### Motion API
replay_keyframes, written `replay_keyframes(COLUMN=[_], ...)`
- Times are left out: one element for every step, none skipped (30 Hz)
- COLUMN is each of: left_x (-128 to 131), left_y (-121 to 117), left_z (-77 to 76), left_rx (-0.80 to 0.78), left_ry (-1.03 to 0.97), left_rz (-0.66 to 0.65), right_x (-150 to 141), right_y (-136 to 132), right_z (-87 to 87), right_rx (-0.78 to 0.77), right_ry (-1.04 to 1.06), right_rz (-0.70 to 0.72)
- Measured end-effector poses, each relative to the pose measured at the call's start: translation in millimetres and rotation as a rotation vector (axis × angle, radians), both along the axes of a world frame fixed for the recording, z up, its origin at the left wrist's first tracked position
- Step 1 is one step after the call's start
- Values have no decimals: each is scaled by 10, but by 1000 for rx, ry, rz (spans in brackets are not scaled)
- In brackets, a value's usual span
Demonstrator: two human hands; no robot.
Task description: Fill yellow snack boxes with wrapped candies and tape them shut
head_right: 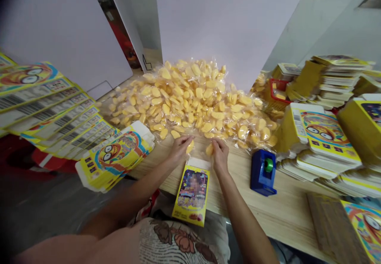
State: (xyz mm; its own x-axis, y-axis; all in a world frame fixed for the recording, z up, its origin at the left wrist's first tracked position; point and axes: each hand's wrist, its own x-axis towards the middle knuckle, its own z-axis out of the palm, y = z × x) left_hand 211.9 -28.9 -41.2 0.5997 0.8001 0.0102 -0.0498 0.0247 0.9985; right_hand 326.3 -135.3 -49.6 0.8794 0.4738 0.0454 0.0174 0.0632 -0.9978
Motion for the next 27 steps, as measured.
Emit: replay_keyframes(left_x=[-14,-23,-30,-37,-45,-60,-82,-111,-147,-186,-225,-260,-288,-308,-319,-324,-326,-328,-334,-346,-368,-399,-440,-489,-545,-604,-664], left_y=[34,59,75,82,81,74,62,50,39,32,29,30,35,39,42,41,34,19,-3,-33,-69,-110,-154,-200,-246,-293,-339], left_z=[-26,-49,-70,-90,-110,-129,-147,-164,-178,-188,-194,-195,-191,-181,-166,-146,-122,-94,-63,-32,-3,21,36,40,33,15,-10], left_rx=[29,56,77,90,101,116,137,163,200,243,290,337,378,416,450,480,504,536,586,654,734,814,876,900,874,808,704], left_ry=[8,14,17,21,25,34,49,72,105,146,190,234,273,304,327,344,356,371,397,432,470,503,522,522,502,471,434], left_rz=[-35,-64,-83,-92,-100,-117,-147,-191,-252,-325,-402,-478,-547,-609,-662,-707,-742,-769,-792,-817,-839,-854,-857,-841,-801,-742,-685], right_x=[25,34,28,11,-14,-43,-71,-96,-115,-127,-132,-130,-124,-116,-108,-104,-104,-110,-121,-138,-159,-183,-210,-238,-268,-298,-327], right_y=[-63,-123,-179,-230,-276,-318,-356,-390,-419,-445,-467,-486,-503,-519,-534,-549,-563,-578,-591,-603,-614,-625,-637,-652,-670,-693,-719], right_z=[-45,-84,-118,-146,-171,-194,-216,-237,-258,-276,-291,-301,-304,-300,-289,-271,-249,-224,-199,-174,-152,-132,-112,-91,-66,-36,0], right_rx=[3,13,28,40,49,51,44,27,2,-31,-70,-110,-153,-198,-252,-310,-367,-415,-443,-450,-443,-435,-434,-440,-450,-460,-467], right_ry=[31,64,86,91,79,57,32,12,1,-4,-10,-25,-55,-104,-168,-240,-309,-370,-422,-459,-487,-508,-522,-528,-526,-526,-534], right_rz=[-9,-2,12,31,49,75,112,166,229,294,349,389,416,435,461,499,548,603,655,698,732,756,776,792,809,822,829])
